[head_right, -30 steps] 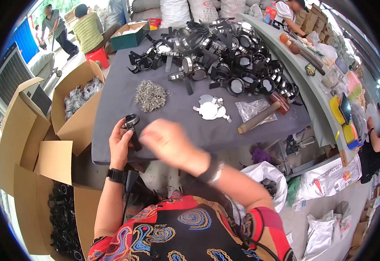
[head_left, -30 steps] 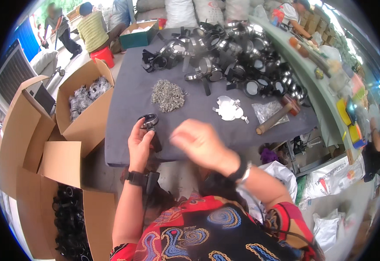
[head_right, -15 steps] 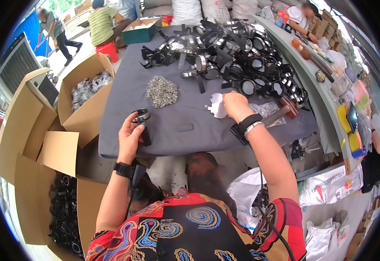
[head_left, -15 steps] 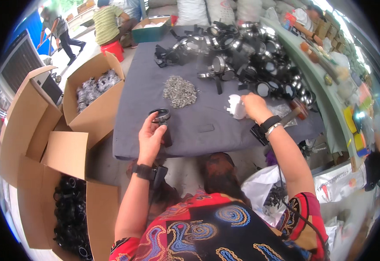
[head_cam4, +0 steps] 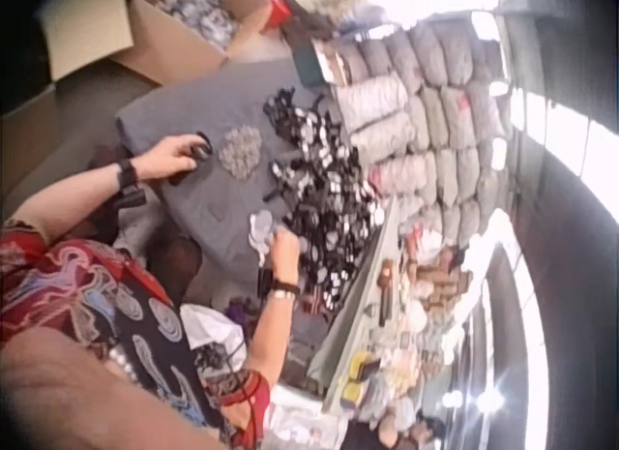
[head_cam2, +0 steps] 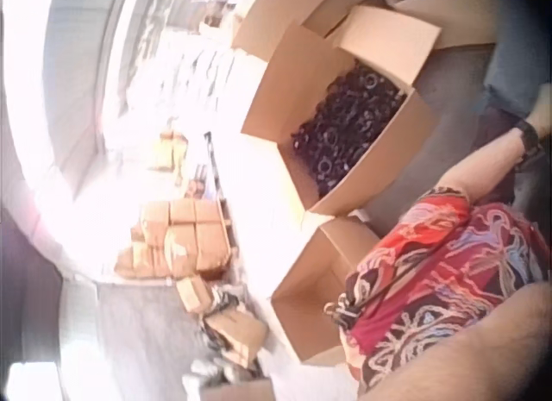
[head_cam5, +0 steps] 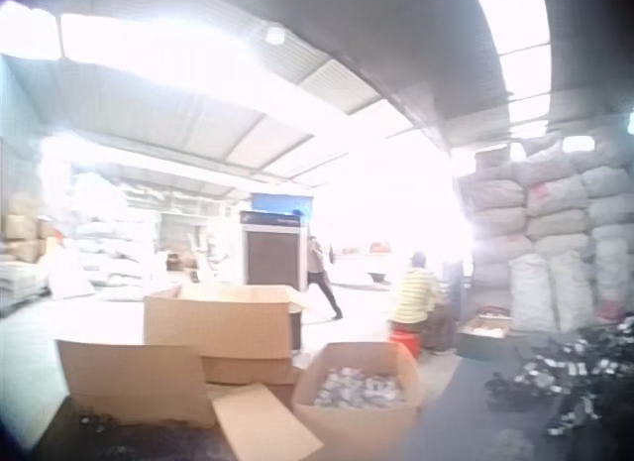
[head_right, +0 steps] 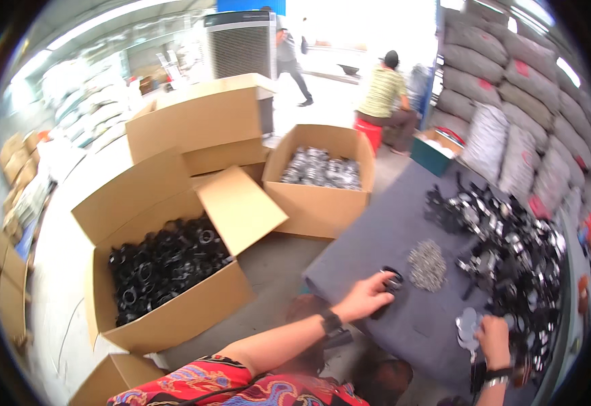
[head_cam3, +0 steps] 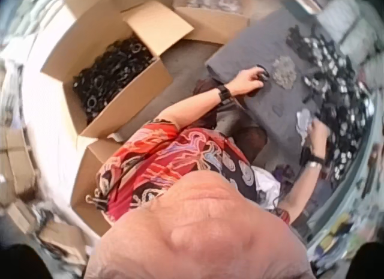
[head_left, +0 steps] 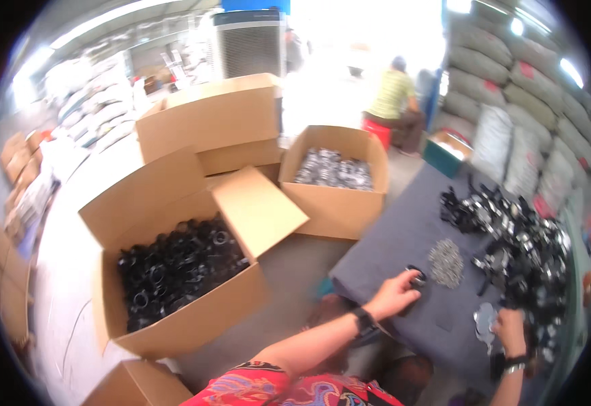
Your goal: Assembling small metal plates and springs onto larger black plastic or metal rings in a manufacturing setting.
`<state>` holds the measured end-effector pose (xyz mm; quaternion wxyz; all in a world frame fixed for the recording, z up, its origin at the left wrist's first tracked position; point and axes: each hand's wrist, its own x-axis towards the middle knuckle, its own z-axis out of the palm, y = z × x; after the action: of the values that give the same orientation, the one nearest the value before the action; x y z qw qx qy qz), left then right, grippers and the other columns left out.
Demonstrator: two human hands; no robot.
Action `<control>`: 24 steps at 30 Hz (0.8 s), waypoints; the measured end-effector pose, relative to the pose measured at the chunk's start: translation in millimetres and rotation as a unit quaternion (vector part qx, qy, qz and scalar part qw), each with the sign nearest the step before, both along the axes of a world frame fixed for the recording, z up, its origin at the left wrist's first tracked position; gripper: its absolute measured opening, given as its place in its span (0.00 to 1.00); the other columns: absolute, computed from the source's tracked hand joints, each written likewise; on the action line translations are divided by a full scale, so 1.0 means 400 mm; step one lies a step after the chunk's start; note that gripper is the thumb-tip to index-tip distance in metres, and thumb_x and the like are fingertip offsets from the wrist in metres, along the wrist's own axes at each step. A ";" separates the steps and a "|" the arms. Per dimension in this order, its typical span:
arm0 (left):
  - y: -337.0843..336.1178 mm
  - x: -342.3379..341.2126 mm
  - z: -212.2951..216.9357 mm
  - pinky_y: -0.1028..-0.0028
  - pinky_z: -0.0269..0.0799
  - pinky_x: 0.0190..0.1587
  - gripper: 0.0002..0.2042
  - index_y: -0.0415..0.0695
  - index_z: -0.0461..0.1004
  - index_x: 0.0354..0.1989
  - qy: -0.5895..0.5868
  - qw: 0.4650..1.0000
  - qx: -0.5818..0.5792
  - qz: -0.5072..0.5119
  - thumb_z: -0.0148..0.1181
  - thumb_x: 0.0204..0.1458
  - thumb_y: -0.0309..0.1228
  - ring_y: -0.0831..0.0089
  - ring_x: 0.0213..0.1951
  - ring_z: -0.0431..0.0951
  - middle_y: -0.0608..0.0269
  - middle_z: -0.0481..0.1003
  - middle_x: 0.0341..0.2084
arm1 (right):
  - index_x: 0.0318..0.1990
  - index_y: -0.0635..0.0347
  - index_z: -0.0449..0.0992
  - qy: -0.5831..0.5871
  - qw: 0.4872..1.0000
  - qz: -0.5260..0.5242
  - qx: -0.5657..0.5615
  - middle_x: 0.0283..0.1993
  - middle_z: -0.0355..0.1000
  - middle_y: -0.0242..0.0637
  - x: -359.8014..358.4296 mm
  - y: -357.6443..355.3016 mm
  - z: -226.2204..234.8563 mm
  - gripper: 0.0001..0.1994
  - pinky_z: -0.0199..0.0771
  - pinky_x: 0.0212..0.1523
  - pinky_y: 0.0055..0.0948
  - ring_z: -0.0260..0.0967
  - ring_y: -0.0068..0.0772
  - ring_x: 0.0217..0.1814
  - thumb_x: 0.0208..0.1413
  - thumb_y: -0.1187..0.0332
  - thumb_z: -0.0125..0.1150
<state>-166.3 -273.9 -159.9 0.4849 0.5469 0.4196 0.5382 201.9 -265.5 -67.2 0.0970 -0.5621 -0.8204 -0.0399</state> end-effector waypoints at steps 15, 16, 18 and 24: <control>0.032 0.003 -0.021 0.73 0.68 0.34 0.25 0.42 0.62 0.58 0.012 0.998 0.064 0.025 0.58 0.49 0.26 0.75 0.28 0.70 0.62 0.71 0.24 | 0.32 0.62 0.72 -0.050 0.995 0.080 0.042 0.32 0.69 0.49 -0.288 -0.177 -0.037 0.05 0.68 0.37 0.47 0.68 0.53 0.38 0.53 0.70 0.54; 0.023 0.000 -0.012 0.73 0.68 0.34 0.26 0.41 0.61 0.59 0.018 0.998 0.057 0.023 0.57 0.49 0.27 0.74 0.28 0.70 0.61 0.71 0.25 | 0.32 0.62 0.72 -0.047 0.995 0.079 0.043 0.32 0.69 0.49 -0.281 -0.175 -0.048 0.05 0.68 0.37 0.47 0.68 0.53 0.38 0.53 0.70 0.54; 0.016 0.002 -0.013 0.73 0.68 0.34 0.27 0.41 0.60 0.60 0.015 0.998 0.057 0.028 0.57 0.49 0.27 0.74 0.28 0.70 0.61 0.71 0.25 | 0.34 0.62 0.72 0.007 0.996 0.078 0.044 0.33 0.69 0.50 -0.271 -0.173 -0.066 0.04 0.68 0.37 0.46 0.68 0.55 0.37 0.53 0.72 0.54; 0.016 0.022 -0.035 0.74 0.68 0.35 0.32 0.41 0.55 0.64 0.002 0.998 0.062 0.024 0.58 0.48 0.27 0.76 0.29 0.70 0.60 0.70 0.26 | 0.40 0.64 0.74 0.053 0.986 0.107 0.120 0.37 0.72 0.52 -0.289 -0.205 -0.030 0.09 0.71 0.39 0.43 0.69 0.55 0.38 0.53 0.70 0.56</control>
<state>-157.6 -267.5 -174.0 0.4365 0.5668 0.3996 0.5732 86.4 -347.6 -79.4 0.2105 -0.4564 -0.8590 -0.0980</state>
